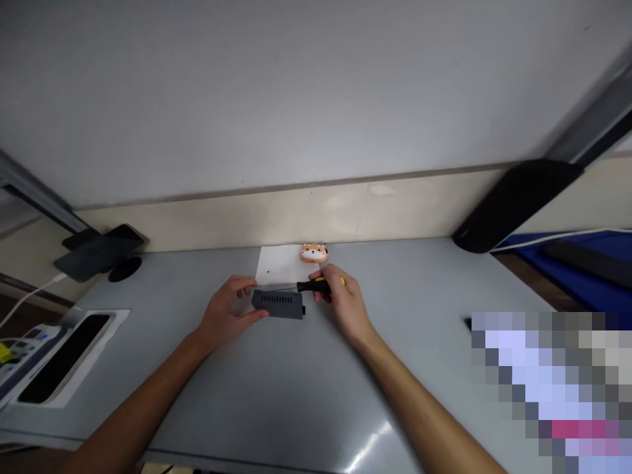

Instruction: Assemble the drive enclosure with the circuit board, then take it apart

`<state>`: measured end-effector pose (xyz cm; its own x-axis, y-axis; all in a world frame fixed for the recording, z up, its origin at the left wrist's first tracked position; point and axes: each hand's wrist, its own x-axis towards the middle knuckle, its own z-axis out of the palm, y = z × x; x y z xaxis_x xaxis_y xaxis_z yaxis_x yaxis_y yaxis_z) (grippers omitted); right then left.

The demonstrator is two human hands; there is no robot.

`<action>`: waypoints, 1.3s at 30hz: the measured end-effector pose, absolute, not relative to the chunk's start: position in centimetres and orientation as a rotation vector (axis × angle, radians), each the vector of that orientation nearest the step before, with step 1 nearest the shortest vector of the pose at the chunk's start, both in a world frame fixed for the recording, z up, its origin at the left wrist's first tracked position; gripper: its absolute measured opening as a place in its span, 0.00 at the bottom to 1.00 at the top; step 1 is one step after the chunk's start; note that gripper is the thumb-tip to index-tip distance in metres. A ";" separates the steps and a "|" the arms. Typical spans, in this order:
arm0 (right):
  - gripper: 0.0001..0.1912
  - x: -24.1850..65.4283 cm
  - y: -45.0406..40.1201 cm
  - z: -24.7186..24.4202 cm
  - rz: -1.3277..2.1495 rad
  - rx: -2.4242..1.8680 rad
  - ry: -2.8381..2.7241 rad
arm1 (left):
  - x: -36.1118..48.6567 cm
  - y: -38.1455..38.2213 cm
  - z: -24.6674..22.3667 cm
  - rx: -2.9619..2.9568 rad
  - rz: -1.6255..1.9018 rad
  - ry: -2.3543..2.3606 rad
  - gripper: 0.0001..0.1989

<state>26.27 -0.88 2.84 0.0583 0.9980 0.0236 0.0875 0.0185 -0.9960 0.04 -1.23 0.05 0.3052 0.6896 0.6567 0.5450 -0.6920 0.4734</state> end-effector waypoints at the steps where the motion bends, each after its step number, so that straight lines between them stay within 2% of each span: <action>1: 0.22 26.3 -0.9 2.9 1.112 -1.292 -1.234 | 0.0 -1.2 0.0 2.459 1.337 1.138 0.24; 7: 0.22 26.2 -0.8 2.8 1.091 -1.299 -1.246 | -0.3 -0.8 -0.3 2.573 1.368 1.152 0.25; 12: 0.21 26.3 -0.8 2.6 1.069 -1.293 -1.268 | -0.3 -0.7 -0.1 2.654 1.322 1.049 0.17; 15: 0.21 26.5 -0.8 2.8 1.047 -1.296 -1.283 | -0.4 -0.6 -0.1 2.672 1.347 1.050 0.15; 23: 0.22 26.0 0.1 2.4 1.097 -1.283 -1.121 | -0.2 -0.6 -0.3 2.642 1.294 1.030 0.15; 30: 0.21 24.5 0.5 0.8 1.035 -1.247 -1.435 | -0.6 -0.5 -0.9 2.622 1.236 1.057 0.13; 36: 0.21 24.6 0.7 0.5 1.031 -1.229 -1.489 | -1.1 0.1 -1.2 2.390 1.124 1.275 0.14; 39: 0.23 24.6 0.6 0.6 1.041 -1.243 -1.452 | -1.2 0.3 -1.3 2.384 1.137 1.233 0.16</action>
<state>24.56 0.59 0.60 -0.0574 0.9911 0.1200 0.2048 0.1293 -0.9702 -1.15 0.26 -1.25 0.3464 0.7706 0.5350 0.5951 -0.6213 0.5097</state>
